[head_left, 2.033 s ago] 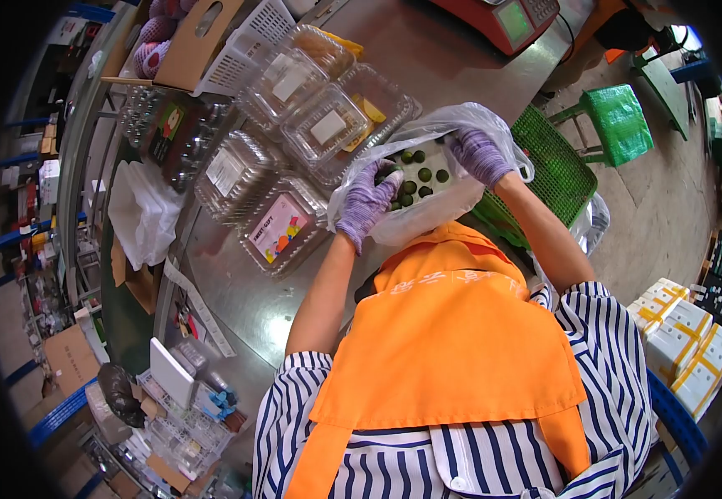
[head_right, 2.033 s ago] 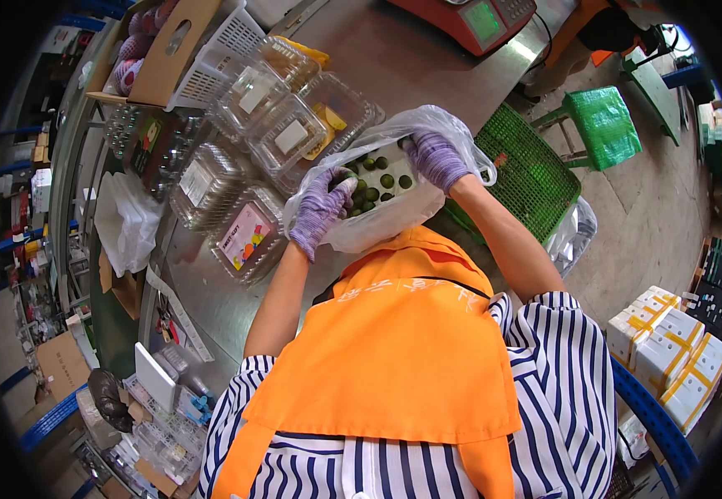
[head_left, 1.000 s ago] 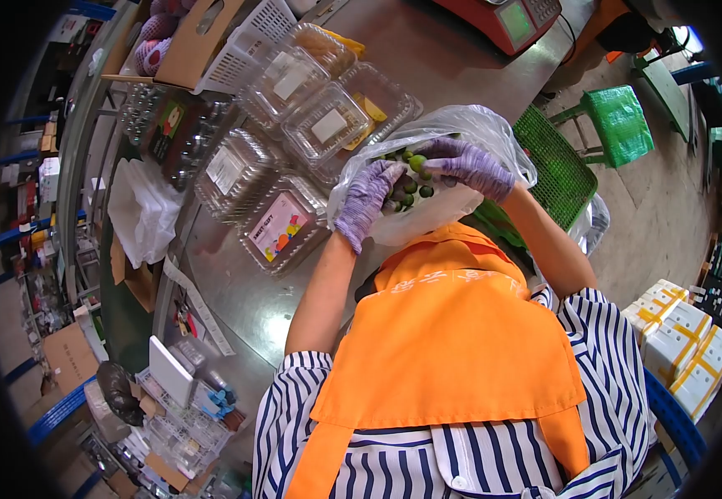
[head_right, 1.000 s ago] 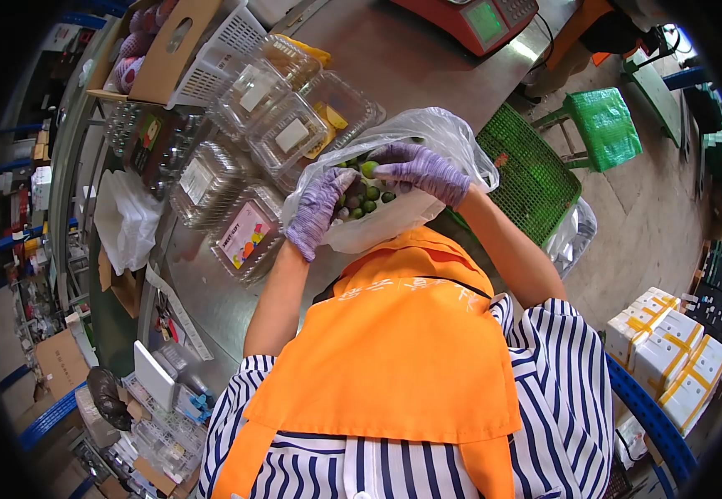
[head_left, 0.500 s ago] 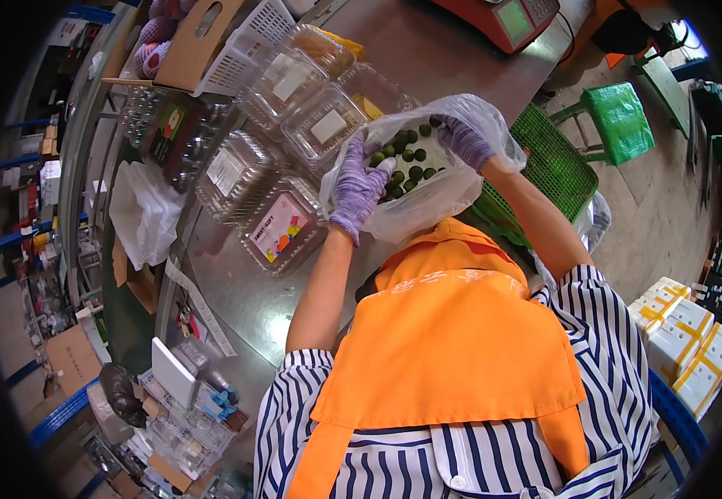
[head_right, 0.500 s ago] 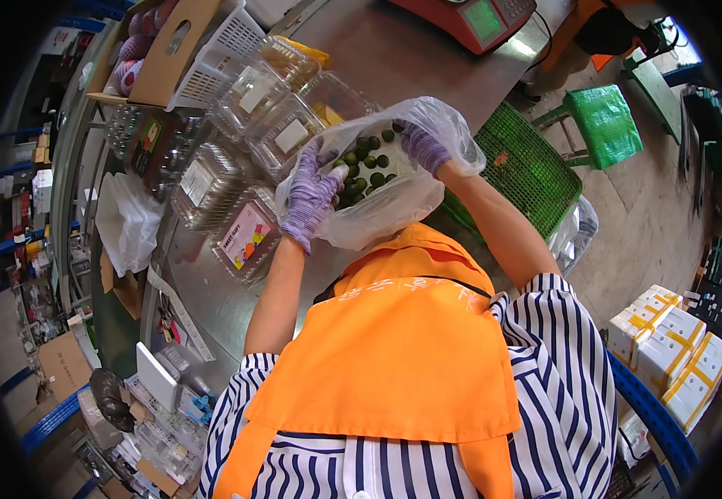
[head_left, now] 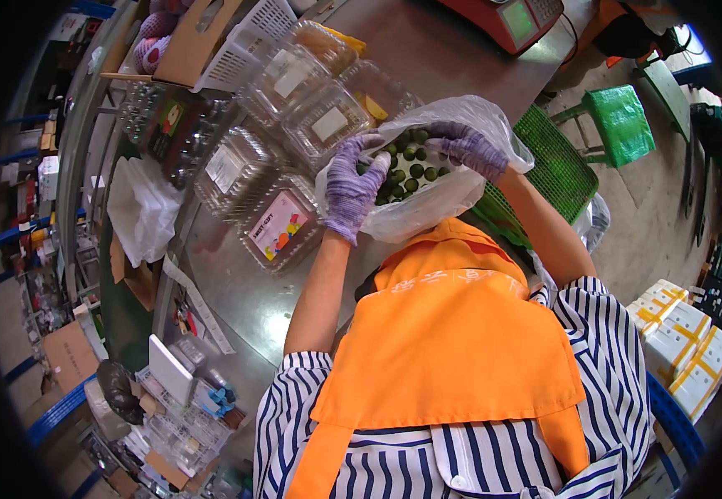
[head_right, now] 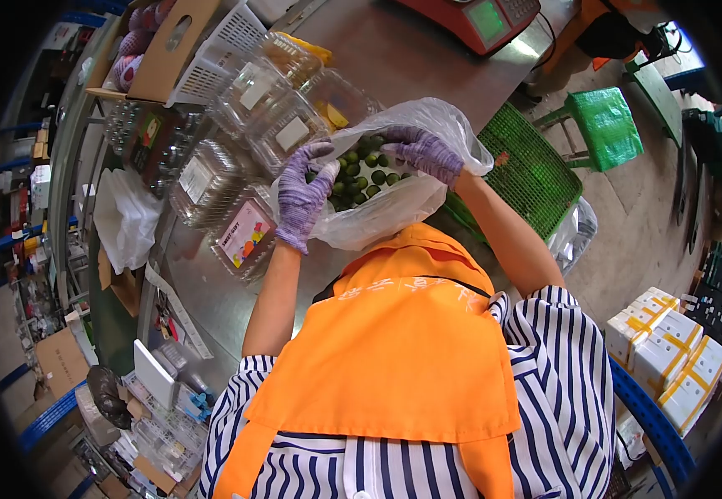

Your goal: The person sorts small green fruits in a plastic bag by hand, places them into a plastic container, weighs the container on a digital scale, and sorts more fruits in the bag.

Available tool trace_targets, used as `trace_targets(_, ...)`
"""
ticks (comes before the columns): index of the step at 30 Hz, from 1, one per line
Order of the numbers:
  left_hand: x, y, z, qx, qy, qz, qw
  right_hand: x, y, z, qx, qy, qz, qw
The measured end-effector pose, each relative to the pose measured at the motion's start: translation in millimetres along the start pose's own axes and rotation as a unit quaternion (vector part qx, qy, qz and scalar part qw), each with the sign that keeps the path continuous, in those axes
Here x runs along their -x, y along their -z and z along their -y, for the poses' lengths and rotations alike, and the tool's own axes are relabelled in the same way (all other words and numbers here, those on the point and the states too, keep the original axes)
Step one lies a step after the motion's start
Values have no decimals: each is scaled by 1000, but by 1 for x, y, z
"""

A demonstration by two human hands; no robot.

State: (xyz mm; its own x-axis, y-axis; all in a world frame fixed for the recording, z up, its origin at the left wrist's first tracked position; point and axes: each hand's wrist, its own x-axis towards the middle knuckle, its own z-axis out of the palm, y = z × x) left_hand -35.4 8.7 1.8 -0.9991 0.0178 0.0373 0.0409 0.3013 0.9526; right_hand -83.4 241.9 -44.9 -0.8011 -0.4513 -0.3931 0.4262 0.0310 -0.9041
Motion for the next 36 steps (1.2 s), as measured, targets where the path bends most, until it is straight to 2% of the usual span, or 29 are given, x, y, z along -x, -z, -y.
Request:
trace_targets(1,0,0,-3,-22,-26,6,999,9,-1,10,0,-13,11,1000)
trace_targets(4,1,-2,-29,-41,55,74,995,24,-5,19,-43,-33,28,998)
trace_targets(6,3,-9,-28,-10,27,90,996,32,-10,22,-92,-40,23,995)
trace_targets(9,3,-20,-19,-2,-14,109,994,38,-12,31,-33,-38,68,996)
trace_targets(12,6,-22,-12,-141,-36,160,976,36,-19,33,144,-86,70,983)
trace_targets(13,7,-21,-5,-178,-13,184,967,33,-17,27,198,-64,19,978)
trace_targets(14,7,-21,4,-217,-13,162,963,26,-11,11,265,14,-37,963)
trace_targets(17,6,-16,13,-295,2,89,951,-3,16,-30,431,224,-191,853)
trace_targets(20,-2,-7,11,-274,-37,28,960,2,1,0,589,284,-254,713)
trace_targets(21,-4,-5,8,-267,-42,25,963,3,-7,15,624,299,-246,679)
trace_targets(23,-6,0,2,-252,-51,18,966,-12,-14,6,525,155,-232,804)
trace_targets(26,-3,8,4,-280,-65,18,958,-29,-11,-4,565,67,-125,813)
trace_targets(28,0,14,8,-279,-38,39,959,-33,-12,1,612,-25,16,790)
trace_targets(29,0,15,10,-276,-27,50,960,-33,-4,-17,590,36,-21,806)
trace_targets(33,3,15,14,-242,11,100,965,-27,-30,-7,553,224,-41,802)
trace_targets(34,4,14,14,-246,28,118,962,-30,-42,-9,526,176,-15,832)
trace_targets(36,4,11,16,-252,61,152,954,-23,-54,-8,551,207,-12,808)
